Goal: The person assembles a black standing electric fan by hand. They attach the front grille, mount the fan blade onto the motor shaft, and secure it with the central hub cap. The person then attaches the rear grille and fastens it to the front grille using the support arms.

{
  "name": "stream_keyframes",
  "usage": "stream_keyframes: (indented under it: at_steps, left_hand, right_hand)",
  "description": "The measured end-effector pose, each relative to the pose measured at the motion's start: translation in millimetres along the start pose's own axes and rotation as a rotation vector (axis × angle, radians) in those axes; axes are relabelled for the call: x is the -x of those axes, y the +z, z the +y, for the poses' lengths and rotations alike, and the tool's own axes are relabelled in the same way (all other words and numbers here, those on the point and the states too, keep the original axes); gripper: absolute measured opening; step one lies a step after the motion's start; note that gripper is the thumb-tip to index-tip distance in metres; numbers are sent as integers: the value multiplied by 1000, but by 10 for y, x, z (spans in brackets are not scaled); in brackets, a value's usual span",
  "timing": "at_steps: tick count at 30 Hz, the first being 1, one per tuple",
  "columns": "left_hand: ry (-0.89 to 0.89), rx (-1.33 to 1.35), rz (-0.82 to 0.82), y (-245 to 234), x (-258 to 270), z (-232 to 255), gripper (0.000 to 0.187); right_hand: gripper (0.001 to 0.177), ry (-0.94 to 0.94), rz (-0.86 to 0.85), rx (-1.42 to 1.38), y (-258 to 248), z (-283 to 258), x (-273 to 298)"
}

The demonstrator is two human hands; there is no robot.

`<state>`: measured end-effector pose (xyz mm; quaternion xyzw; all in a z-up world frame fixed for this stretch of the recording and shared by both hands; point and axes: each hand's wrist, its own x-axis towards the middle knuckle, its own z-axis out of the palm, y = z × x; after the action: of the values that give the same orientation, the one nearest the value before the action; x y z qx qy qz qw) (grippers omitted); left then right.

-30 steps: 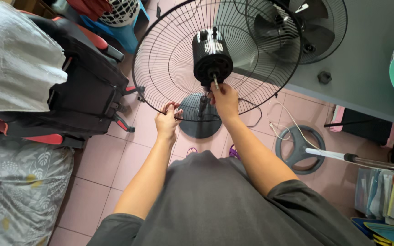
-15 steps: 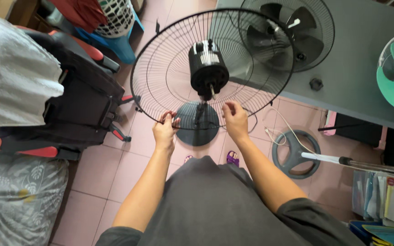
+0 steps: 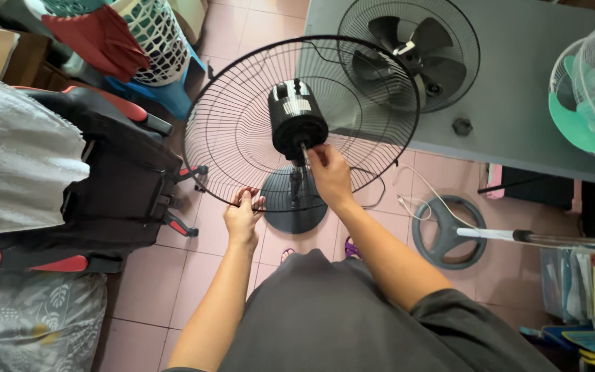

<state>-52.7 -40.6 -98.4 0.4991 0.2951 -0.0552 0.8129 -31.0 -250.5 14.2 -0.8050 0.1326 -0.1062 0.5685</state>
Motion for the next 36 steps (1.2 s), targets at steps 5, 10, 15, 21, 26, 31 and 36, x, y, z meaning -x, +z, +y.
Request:
stream_keyframes:
  at_steps: [5, 10, 15, 21, 26, 31, 36]
  left_hand:
    - [-2, 18, 9, 42, -10, -2, 15]
    - [27, 12, 3, 54, -19, -34, 15]
    - [15, -20, 21, 53, -71, 10, 15]
    - [-17, 11, 8, 69, -98, -20, 14]
    - [3, -7, 8, 58, -92, -19, 17]
    - [-16, 10, 37, 85, -70, -23, 17]
    - [-15, -26, 74, 67, -15, -35, 15]
  right_hand:
    - [21, -228, 113, -4, -47, -146, -32]
    - [21, -263, 88, -18, -84, -144, -80]
    - [26, -210, 49, -39, -80, -118, -55]
    - [26, -228, 45, -32, -93, -122, -58]
    - [26, -194, 21, -58, -117, -117, -47]
    - [28, -210, 33, -87, -241, -44, -17]
    - [23, -176, 68, -84, -573, 140, 73]
